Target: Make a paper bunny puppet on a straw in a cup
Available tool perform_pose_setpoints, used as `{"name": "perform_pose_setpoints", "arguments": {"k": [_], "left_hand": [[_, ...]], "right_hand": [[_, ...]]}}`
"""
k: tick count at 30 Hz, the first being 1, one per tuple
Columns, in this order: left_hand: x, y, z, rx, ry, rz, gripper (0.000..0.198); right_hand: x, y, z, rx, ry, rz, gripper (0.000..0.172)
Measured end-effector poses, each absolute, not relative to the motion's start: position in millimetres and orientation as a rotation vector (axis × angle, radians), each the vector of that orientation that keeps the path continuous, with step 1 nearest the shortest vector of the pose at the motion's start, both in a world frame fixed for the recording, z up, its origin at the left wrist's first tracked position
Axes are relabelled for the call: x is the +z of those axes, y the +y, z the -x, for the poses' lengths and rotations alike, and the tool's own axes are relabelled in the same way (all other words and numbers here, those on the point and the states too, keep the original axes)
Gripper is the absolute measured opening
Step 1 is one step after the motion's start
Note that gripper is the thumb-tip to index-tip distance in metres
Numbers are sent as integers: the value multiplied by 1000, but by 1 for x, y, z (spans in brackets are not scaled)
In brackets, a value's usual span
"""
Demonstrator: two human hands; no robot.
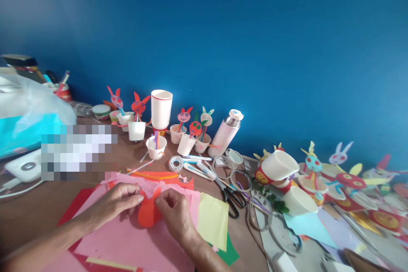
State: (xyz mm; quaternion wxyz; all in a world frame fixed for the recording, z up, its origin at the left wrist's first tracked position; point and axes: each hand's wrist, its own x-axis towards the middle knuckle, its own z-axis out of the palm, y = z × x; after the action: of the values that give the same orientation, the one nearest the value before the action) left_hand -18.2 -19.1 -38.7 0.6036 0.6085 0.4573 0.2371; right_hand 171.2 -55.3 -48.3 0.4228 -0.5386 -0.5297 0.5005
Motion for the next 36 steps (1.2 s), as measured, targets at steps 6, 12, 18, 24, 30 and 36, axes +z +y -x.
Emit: {"name": "perform_pose_setpoints", "arguments": {"k": [6,12,18,24,30,36], "left_hand": [[-41,-21,16,553,1067,-1353,32],[-43,-23,15,537,1065,-1318,35],[-35,-25,12,633,1114,-1296,35],[-35,-23,14,673,1136,-1244,34],[-38,-21,16,657,1080,-1226,35],[-36,-21,19,673,1064,-1214,34]], "right_hand": [[-49,-56,-171,1268,-1281,1343,13],[-49,-55,-170,1277,-1247,1325,14],[-51,-56,-169,1297,-1221,1299,11],[-52,-55,-171,1280,-1198,1321,9],[-53,-55,-172,1281,-1187,1318,9],[-53,-55,-172,1285,-1172,1316,11]]}}
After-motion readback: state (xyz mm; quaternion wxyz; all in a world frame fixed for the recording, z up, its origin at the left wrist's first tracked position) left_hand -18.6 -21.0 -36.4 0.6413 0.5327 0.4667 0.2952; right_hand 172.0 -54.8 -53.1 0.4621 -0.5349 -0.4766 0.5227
